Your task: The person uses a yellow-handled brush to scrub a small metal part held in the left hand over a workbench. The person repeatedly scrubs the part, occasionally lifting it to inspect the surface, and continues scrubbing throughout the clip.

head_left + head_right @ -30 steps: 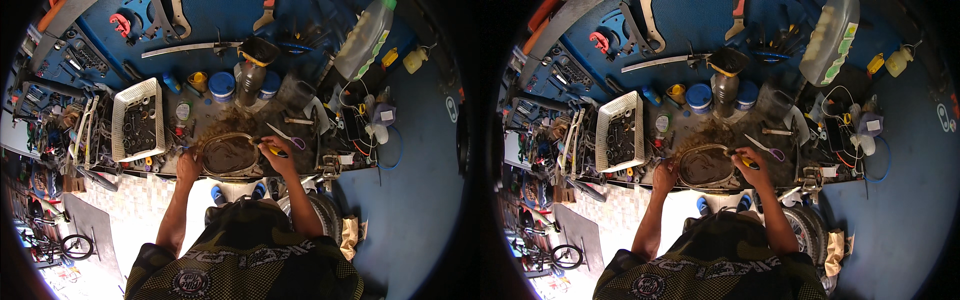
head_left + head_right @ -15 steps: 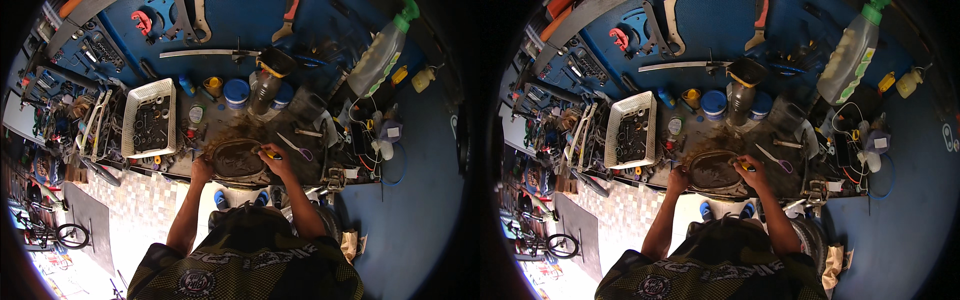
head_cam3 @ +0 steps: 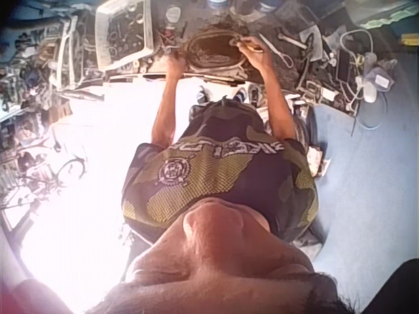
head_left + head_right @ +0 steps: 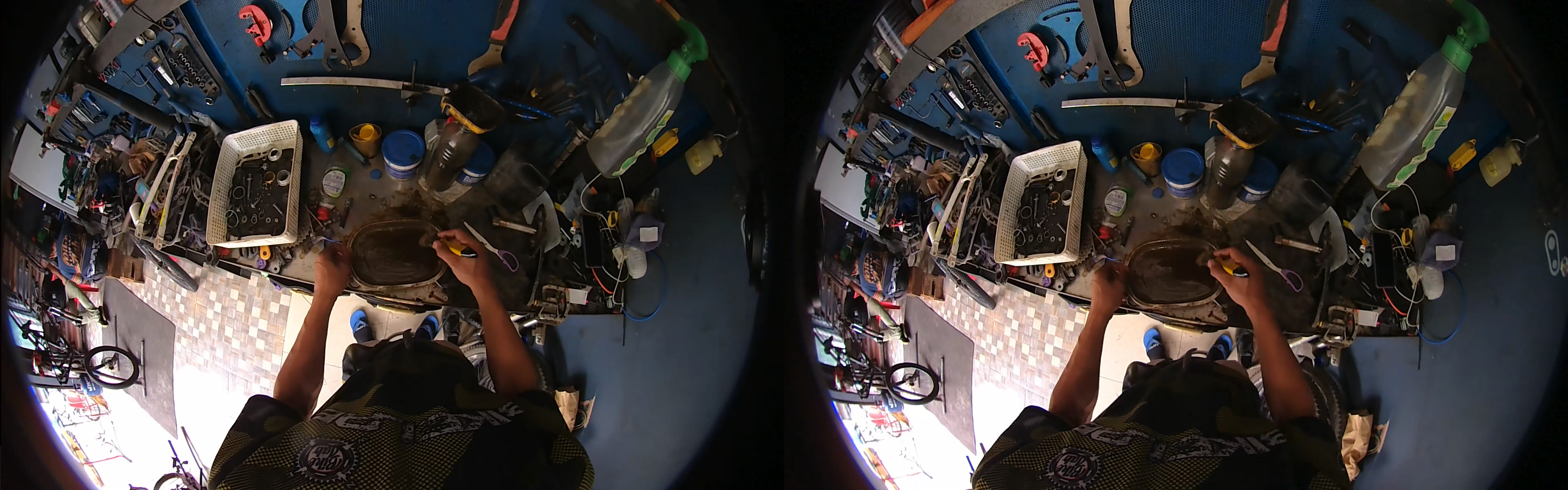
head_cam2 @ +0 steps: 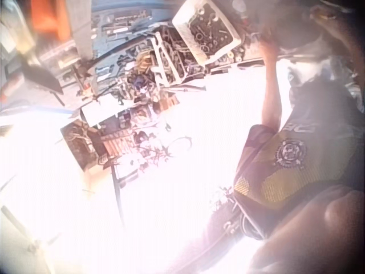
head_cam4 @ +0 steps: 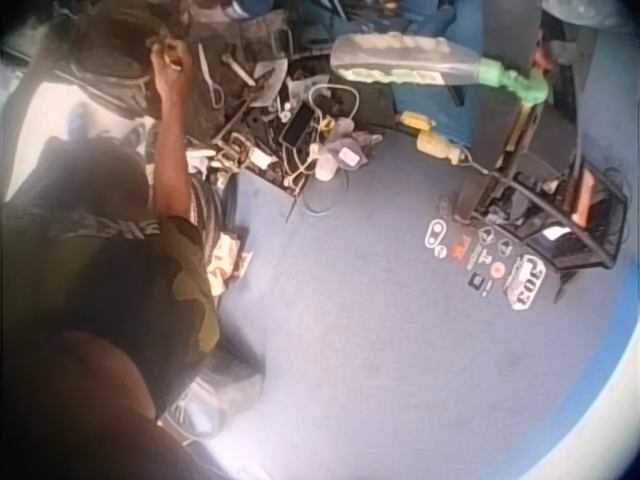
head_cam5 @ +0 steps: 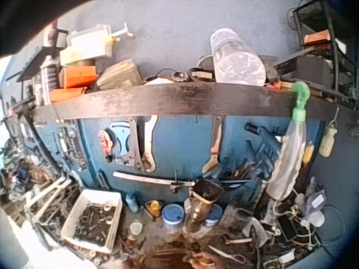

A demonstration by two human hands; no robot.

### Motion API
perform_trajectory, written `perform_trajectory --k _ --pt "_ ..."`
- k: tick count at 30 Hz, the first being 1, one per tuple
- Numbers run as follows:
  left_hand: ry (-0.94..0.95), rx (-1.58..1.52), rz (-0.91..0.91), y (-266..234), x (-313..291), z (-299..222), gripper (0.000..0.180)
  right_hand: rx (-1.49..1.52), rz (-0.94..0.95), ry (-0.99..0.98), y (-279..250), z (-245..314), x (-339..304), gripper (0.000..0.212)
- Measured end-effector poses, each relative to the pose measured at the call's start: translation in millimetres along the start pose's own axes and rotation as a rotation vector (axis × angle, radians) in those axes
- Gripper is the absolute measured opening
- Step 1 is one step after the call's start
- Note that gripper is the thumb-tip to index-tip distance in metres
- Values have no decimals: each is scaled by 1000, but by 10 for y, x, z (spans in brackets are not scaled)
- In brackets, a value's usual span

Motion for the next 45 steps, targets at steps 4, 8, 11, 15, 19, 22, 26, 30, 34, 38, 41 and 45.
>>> perform_trajectory --k 4,8,11,15,19,22,26,30,34,38,41,45 --pt "107 -61 -148 -127 20 -204 22 -67 53 1 -89 307 87 22" --pt "53 -265 -41 -167 119 -396 25 -23 83 -49 -188 672 176 23" --pt "156 -488 -2 -271 221 -722 26 -14 63 -78 -337 999 258 24" --pt "131 -562 26 -555 385 -1094 23 35 67 -113 -572 1518 353 23" --pt "135 -655 35 -819 582 -1476 25 2 42 -178 -844 2050 425 22" --pt "160 -617 22 -1054 812 -1727 26 -19 -43 -252 -1064 2380 486 21" --pt "178 -714 60 -1151 1082 -2024 24 -36 -150 -243 -1344 2626 585 23" --pt "166 -742 69 -1190 1247 -2325 28 -123 -267 -254 -1494 2783 629 27" --pt "192 -735 83 -1194 1453 -2615 32 -101 -299 -241 -1540 2778 689 26" --pt "205 -712 79 -1185 1651 -2766 31 -136 -314 -215 -1580 2710 800 28" --pt "184 -686 85 -1141 1751 -2835 31 -235 -297 -318 -1543 2788 926 26" --pt "181 -639 81 -1076 1795 -2955 37 -329 -282 -259 -1502 2781 1098 28"
Point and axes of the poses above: each hand's wrist, its own x-axis towards the middle knuckle, its own y-axis out of the palm, z = x × y, the point moved 8 cm from there along x, towards the middle knuckle, and after that the axes turned 10 degrees about z, right-handed, at the moved point
